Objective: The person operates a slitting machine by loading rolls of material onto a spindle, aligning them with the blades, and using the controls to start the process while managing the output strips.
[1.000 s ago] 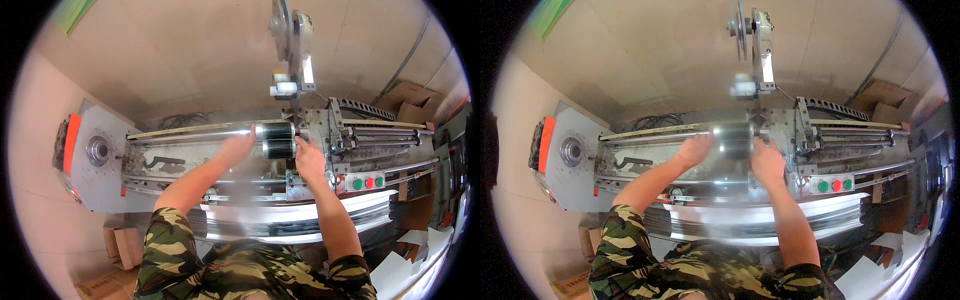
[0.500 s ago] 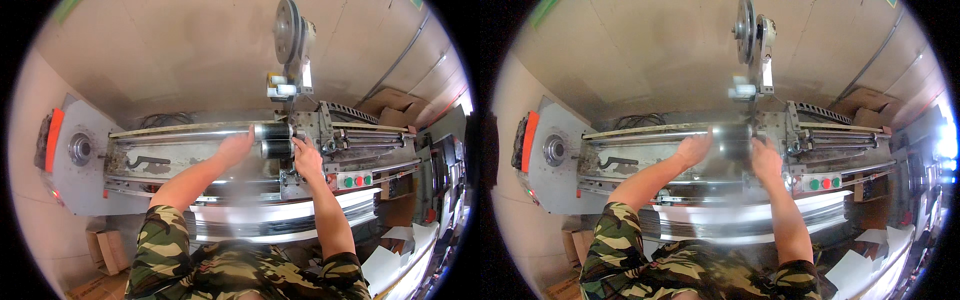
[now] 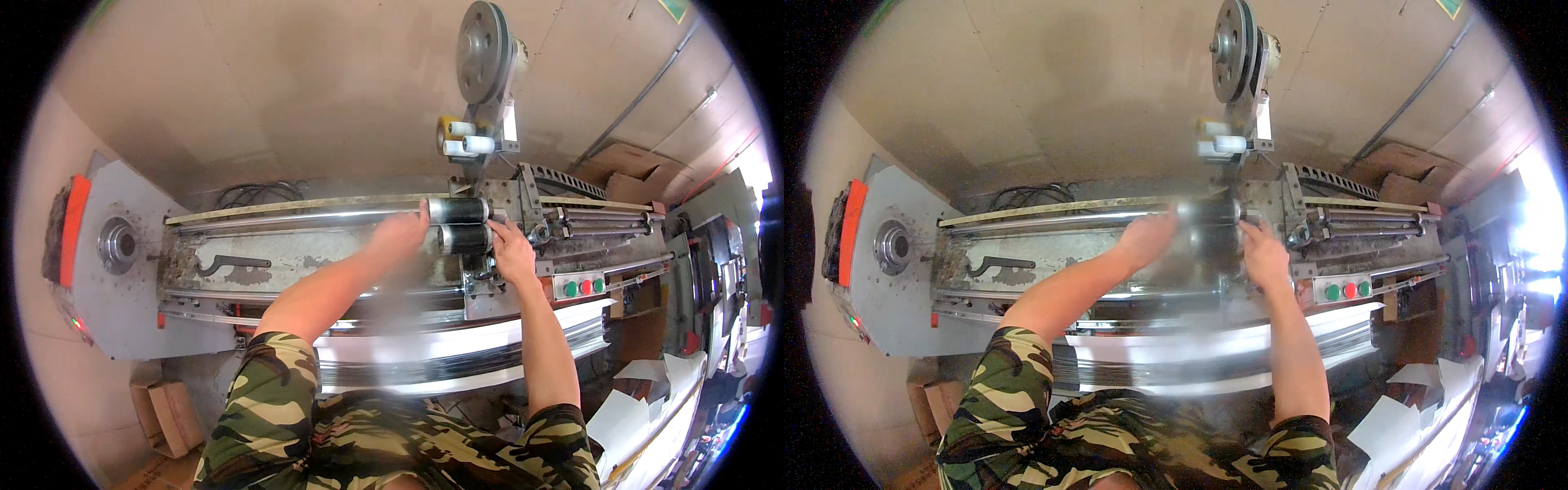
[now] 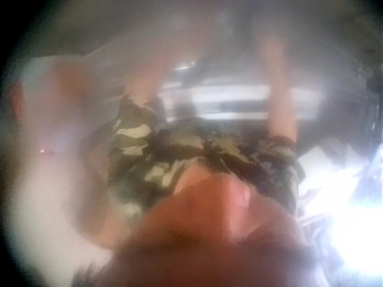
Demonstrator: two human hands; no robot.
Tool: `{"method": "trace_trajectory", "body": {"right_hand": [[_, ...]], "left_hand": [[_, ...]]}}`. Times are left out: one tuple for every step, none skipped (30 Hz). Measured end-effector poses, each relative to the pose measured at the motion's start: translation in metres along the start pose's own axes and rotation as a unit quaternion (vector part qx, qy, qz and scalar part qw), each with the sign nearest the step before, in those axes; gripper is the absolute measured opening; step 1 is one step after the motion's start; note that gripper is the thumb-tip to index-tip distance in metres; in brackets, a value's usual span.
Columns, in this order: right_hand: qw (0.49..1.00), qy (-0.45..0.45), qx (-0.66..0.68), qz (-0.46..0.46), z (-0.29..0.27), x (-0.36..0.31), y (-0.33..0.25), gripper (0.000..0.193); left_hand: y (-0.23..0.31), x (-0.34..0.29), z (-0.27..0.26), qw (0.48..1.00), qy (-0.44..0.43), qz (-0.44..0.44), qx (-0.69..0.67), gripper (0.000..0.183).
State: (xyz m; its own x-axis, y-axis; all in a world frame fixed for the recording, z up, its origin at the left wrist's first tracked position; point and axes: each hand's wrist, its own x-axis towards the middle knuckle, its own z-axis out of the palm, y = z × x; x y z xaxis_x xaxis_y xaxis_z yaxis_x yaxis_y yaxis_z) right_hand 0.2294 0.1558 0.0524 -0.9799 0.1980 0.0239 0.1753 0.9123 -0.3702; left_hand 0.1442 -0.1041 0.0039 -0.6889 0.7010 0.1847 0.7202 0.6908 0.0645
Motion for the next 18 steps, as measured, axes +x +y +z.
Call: {"method": "trace_trajectory", "body": {"right_hand": [[1.000, 0.005, -0.005, -0.007, 0.003, 0.000, 0.004, 0.035], [1.000, 0.003, 0.008, 0.003, 0.000, 0.000, 0.000, 0.034], [1.000, 0.015, 0.012, 0.003, 0.001, -0.001, 0.000, 0.034], [1.000, 0.026, 0.017, 0.003, 0.006, -0.002, 0.003, 0.034], [0.999, 0.038, 0.019, 0.003, 0.007, -0.002, 0.005, 0.034], [0.998, 0.045, 0.033, 0.009, 0.007, -0.002, 0.006, 0.034], [0.997, 0.052, 0.046, 0.015, 0.006, -0.003, 0.006, 0.034], [0.996, 0.059, 0.060, 0.019, 0.006, -0.003, 0.007, 0.035], [0.992, 0.076, 0.089, 0.038, 0.007, -0.004, 0.013, 0.035], [0.987, 0.094, 0.118, 0.057, 0.011, -0.005, 0.022, 0.035], [0.980, 0.108, 0.148, 0.072, 0.009, -0.006, 0.015, 0.035], [0.978, 0.123, 0.150, 0.076, 0.001, -0.014, 0.005, 0.035], [0.979, 0.137, 0.133, 0.066, 0.000, -0.019, 0.003, 0.035], [0.980, 0.151, 0.115, 0.056, -0.002, -0.025, 0.002, 0.035], [0.980, 0.166, 0.097, 0.046, -0.004, -0.031, -0.001, 0.035], [0.976, 0.175, 0.121, 0.038, -0.007, -0.037, -0.005, 0.034], [0.977, 0.178, 0.114, 0.033, -0.009, -0.041, -0.011, 0.033], [0.978, 0.180, 0.106, 0.028, -0.011, -0.044, -0.019, 0.033]], "left_hand": [[0.000, 0.000, 0.002, 1.000, 0.004, 0.002, 0.002, 0.054], [0.000, -0.001, 0.003, 1.000, 0.009, 0.002, 0.003, 0.051], [0.000, -0.001, 0.004, 1.000, 0.014, 0.001, 0.004, 0.049], [0.000, -0.001, 0.005, 1.000, 0.008, -0.004, -0.007, 0.045], [0.001, 0.000, 0.006, 1.000, 0.003, -0.009, -0.020, 0.042], [0.002, 0.002, 0.007, 0.999, -0.002, -0.014, -0.033, 0.038], [0.001, 0.002, 0.007, 0.998, 0.002, -0.018, -0.057, 0.037], [0.001, 0.002, 0.006, 0.996, 0.006, -0.022, -0.081, 0.035], [0.002, 0.002, 0.005, 0.994, 0.011, -0.025, -0.105, 0.033], [0.003, 0.001, 0.007, 0.997, 0.035, -0.009, -0.073, 0.042], [0.002, -0.001, 0.013, 0.997, 0.059, 0.002, -0.041, 0.051], [0.001, -0.002, 0.020, 0.996, 0.083, 0.013, -0.008, 0.060], [0.001, -0.002, 0.030, 0.996, 0.093, 0.013, -0.006, 0.059], [0.001, 0.000, 0.035, 0.994, 0.105, 0.013, -0.005, 0.058], [0.003, 0.002, 0.040, 0.993, 0.116, 0.014, -0.004, 0.056], [0.005, 0.003, 0.045, 0.994, 0.109, 0.008, -0.008, 0.055], [0.006, 0.005, 0.042, 0.995, 0.101, 0.003, -0.010, 0.055], [0.008, 0.007, 0.040, 0.996, 0.094, -0.002, -0.012, 0.054]]}}
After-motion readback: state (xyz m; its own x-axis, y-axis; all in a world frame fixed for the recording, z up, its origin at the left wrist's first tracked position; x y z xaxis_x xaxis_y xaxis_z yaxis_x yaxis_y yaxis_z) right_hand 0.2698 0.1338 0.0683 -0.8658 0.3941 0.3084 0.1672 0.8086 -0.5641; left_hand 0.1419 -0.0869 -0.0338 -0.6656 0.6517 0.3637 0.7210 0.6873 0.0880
